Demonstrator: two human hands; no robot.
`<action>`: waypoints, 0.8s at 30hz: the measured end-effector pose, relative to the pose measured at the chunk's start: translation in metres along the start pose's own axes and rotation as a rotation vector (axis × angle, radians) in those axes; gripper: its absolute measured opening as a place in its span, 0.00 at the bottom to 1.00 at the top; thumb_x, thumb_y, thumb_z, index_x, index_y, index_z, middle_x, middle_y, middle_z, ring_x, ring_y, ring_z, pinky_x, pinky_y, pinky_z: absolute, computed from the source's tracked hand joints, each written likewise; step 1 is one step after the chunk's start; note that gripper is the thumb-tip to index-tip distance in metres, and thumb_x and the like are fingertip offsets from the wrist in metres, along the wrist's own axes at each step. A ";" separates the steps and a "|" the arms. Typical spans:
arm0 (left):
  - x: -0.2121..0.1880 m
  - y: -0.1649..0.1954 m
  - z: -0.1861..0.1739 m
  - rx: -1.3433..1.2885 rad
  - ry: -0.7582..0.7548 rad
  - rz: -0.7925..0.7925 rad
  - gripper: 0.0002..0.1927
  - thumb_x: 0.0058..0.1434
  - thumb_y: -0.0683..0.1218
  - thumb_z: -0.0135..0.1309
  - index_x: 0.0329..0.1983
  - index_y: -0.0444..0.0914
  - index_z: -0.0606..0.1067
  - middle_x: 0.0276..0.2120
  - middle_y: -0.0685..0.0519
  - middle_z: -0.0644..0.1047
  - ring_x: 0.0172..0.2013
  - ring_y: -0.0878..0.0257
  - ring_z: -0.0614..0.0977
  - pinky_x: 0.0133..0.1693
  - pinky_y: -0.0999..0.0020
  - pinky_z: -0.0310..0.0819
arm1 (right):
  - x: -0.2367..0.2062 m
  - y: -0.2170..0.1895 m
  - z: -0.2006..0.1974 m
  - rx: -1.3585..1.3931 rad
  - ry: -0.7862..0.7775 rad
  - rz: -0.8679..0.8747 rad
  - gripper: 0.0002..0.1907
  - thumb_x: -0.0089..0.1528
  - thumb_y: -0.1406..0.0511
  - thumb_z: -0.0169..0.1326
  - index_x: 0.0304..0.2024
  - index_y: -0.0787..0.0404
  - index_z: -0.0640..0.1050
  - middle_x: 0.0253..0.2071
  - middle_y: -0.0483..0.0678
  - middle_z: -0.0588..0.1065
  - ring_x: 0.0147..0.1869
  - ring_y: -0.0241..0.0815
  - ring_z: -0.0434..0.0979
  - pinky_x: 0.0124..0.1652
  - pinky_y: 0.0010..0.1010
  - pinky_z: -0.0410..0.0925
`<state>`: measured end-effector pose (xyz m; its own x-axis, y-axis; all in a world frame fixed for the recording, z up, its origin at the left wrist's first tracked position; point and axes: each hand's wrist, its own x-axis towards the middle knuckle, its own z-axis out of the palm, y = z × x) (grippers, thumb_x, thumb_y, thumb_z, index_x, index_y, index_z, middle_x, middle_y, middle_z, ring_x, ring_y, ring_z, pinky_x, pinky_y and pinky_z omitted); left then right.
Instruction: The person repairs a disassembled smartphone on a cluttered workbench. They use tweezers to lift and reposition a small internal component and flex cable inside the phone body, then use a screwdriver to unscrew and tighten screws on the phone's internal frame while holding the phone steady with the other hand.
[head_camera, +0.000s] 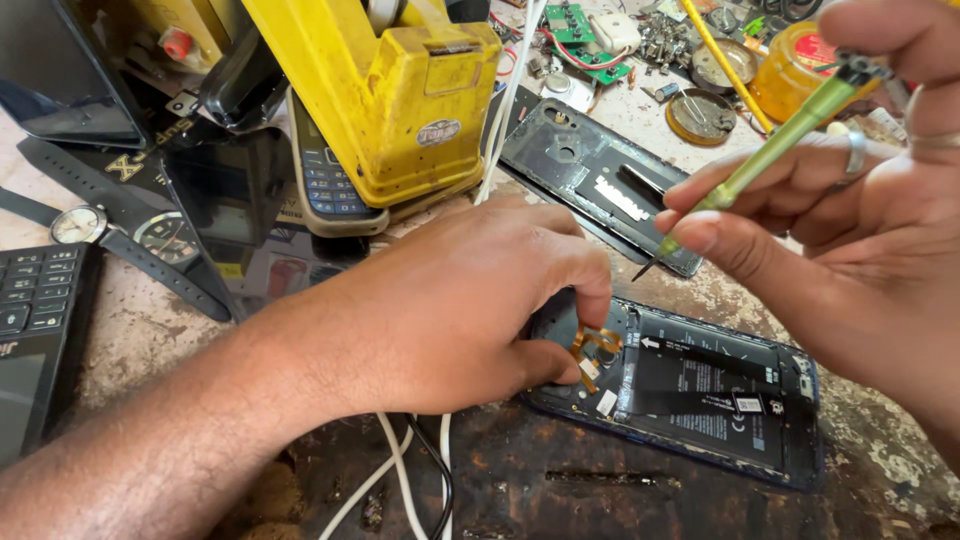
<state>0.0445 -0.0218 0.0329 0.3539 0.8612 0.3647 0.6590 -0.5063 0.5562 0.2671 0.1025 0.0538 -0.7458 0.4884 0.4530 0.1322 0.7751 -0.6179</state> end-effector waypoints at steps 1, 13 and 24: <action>0.000 0.000 0.000 -0.012 0.003 0.027 0.14 0.51 0.47 0.66 0.39 0.43 0.76 0.41 0.53 0.79 0.48 0.53 0.80 0.44 0.55 0.72 | 0.000 0.000 0.000 -0.027 0.005 -0.010 0.40 0.65 0.77 0.57 0.70 0.57 0.49 0.47 0.60 0.78 0.53 0.48 0.86 0.53 0.39 0.78; 0.005 0.007 0.007 0.033 0.039 -0.213 0.17 0.56 0.47 0.59 0.48 0.42 0.73 0.35 0.52 0.78 0.40 0.53 0.81 0.39 0.56 0.74 | -0.003 0.011 0.000 -0.049 -0.055 0.016 0.37 0.65 0.79 0.55 0.71 0.63 0.52 0.45 0.64 0.77 0.54 0.52 0.84 0.56 0.40 0.79; 0.001 -0.002 0.010 0.074 0.045 -0.071 0.09 0.53 0.45 0.62 0.38 0.43 0.80 0.38 0.50 0.78 0.44 0.49 0.81 0.41 0.53 0.74 | -0.011 0.032 -0.014 -0.040 -0.596 -0.235 0.18 0.55 0.68 0.56 0.47 0.50 0.85 0.36 0.41 0.80 0.34 0.32 0.81 0.31 0.26 0.73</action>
<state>0.0498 -0.0197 0.0246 0.2756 0.8912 0.3603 0.7292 -0.4381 0.5257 0.2890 0.1274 0.0381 -0.9913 0.0057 0.1317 -0.0637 0.8541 -0.5162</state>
